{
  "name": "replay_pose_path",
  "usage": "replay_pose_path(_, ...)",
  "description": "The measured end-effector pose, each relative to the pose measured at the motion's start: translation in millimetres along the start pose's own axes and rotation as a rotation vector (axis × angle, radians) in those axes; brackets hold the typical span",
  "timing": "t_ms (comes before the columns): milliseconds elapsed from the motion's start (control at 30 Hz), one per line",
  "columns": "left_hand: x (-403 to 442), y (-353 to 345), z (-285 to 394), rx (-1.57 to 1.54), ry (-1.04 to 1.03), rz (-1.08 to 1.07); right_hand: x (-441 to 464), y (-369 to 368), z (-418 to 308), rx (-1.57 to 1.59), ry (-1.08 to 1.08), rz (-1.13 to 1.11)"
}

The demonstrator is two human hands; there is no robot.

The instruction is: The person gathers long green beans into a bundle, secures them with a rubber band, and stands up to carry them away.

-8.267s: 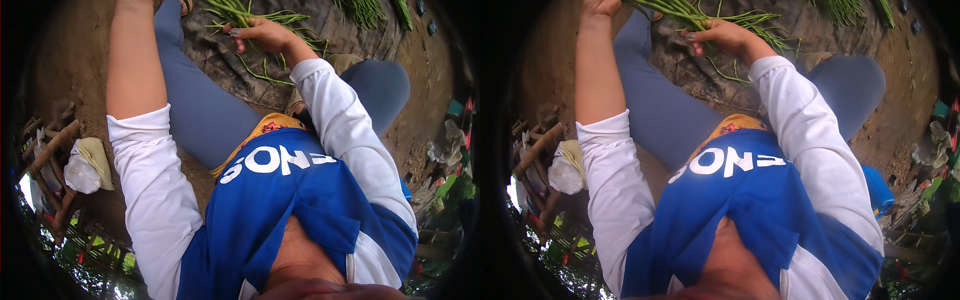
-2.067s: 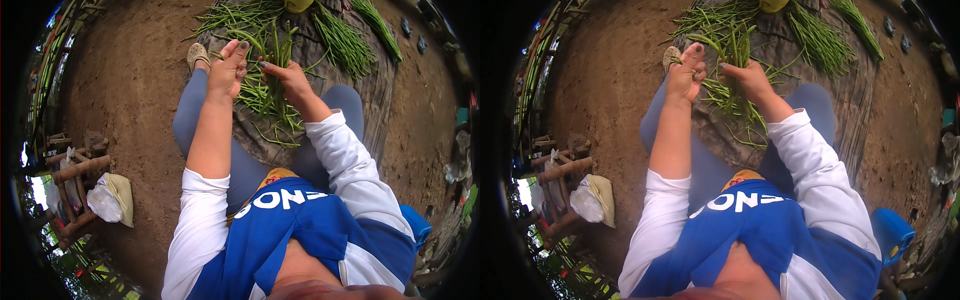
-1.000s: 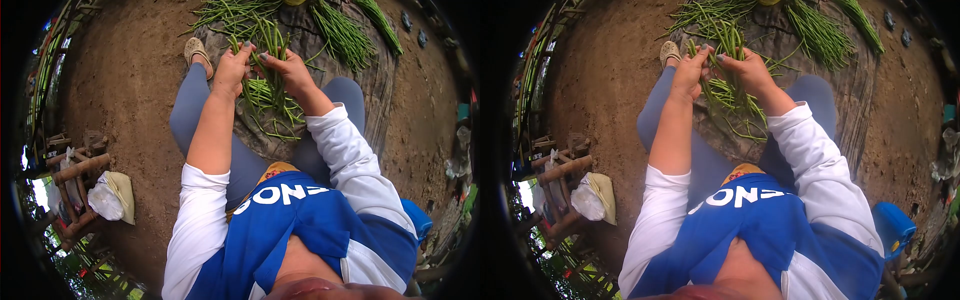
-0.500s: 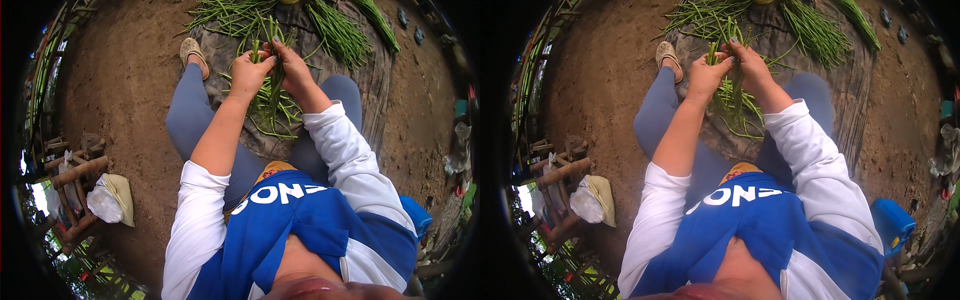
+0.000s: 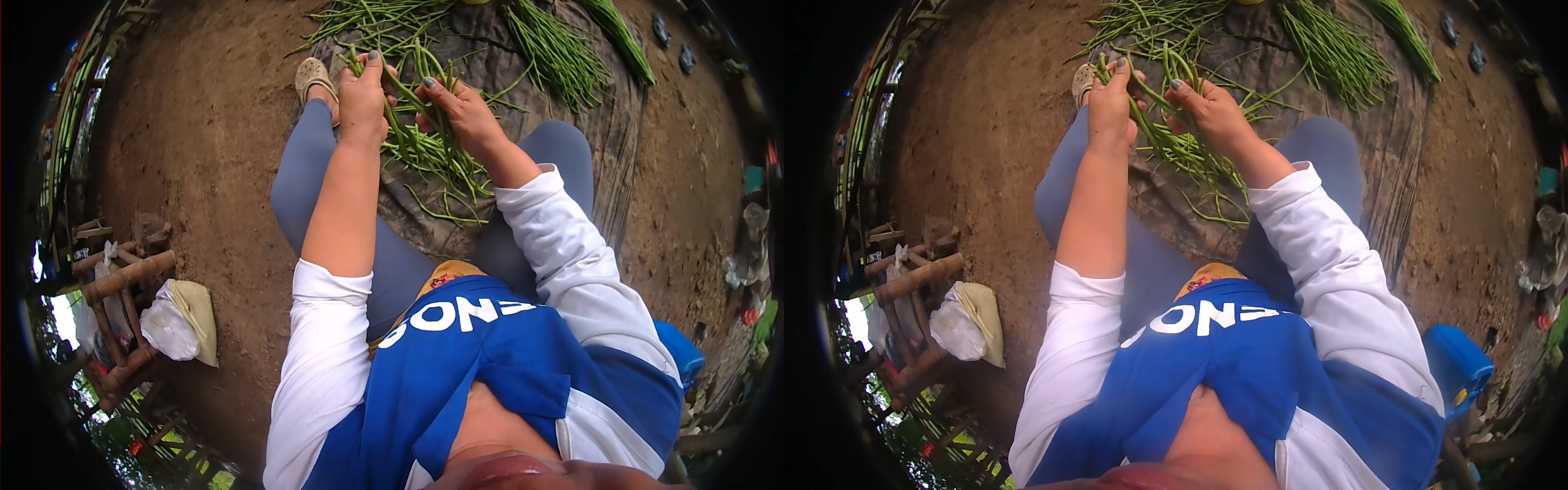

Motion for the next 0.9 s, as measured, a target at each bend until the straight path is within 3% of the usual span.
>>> replay_pose_path(233, 5.3, 1.4, -7.3, -0.053, -0.011, -0.023, 2.2, -3.4, 7.4, -0.065, -0.024, -0.020)
replay_pose_path(333, 7.0, 1.0, -19.4, -0.349, 0.114, 0.007, 4.0, -3.3, 7.0, -0.045, 0.012, -0.018)
replay_pose_path(433, 0.6, -0.3, -16.6, 0.159, 0.136, -0.092, 3.0, -3.6, 1.7, -0.098, 0.058, -0.062)
replay_pose_path(533, -12.4, -11.5, -10.8, 0.269, 0.080, -0.165, 0.7, -6.9, -1.9, -0.262, 0.052, -0.100)
replay_pose_path(633, -7.8, -10.2, -15.7, 0.253, 0.076, -0.210, -9.1, -10.4, -11.8, -0.089, 0.031, -0.049)
replay_pose_path(733, -4.2, -8.7, -18.0, 0.032, 0.055, -0.161, 3.9, 2.7, -8.8, -0.009, 0.053, 0.041)
replay_pose_path(833, -1.2, -3.4, -28.5, -0.125, 0.180, -0.181, 9.9, 15.0, -14.1, -0.063, 0.147, 0.075)
replay_pose_path(867, -1.5, -7.4, -32.0, -0.221, 0.240, -0.224, 5.8, 19.6, -13.4, -0.089, 0.059, 0.085)
replay_pose_path(900, -2.6, -10.4, -33.5, -0.120, 0.218, -0.276, 5.6, 20.0, -12.7, -0.075, 0.045, 0.070)
Point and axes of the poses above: each hand's wrist, its own x-axis towards the middle knuckle, its own y-axis out of the back of the hand, z = x × y, the point moved 8 cm from there along x, towards the middle knuckle, and after that the axes turned 4 degrees about z, right-handed, at the moved point
